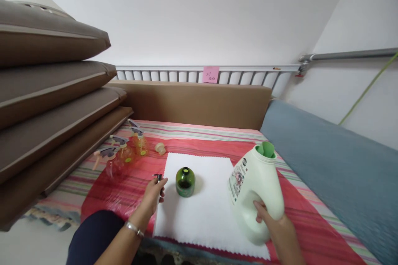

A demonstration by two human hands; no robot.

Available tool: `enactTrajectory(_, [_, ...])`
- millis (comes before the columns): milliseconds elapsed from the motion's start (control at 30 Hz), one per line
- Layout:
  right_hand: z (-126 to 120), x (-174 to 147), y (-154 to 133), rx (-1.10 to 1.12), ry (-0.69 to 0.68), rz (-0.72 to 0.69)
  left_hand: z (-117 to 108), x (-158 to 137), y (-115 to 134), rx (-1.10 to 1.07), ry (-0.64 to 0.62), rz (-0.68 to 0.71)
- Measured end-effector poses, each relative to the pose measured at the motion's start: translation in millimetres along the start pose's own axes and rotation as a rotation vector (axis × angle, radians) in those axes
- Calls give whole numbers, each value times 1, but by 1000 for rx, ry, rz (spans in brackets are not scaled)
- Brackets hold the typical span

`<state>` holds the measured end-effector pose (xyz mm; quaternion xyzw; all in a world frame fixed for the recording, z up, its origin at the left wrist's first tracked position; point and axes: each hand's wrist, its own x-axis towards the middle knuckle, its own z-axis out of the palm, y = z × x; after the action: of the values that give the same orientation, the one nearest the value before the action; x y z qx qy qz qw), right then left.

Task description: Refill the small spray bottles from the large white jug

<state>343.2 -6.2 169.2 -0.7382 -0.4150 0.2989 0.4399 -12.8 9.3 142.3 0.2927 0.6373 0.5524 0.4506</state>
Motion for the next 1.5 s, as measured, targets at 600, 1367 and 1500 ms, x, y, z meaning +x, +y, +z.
enactTrajectory(600, [3,6,9,-40,-14,5,-27,65,-6,727,211,385])
enactTrajectory(1367, [-66,24,-86,-306,-300,-266,68,20,-35,586,-160,700])
enactTrajectory(1500, [-64,18,-97,-378,-405,-233,68,23,-38,585,-157,688])
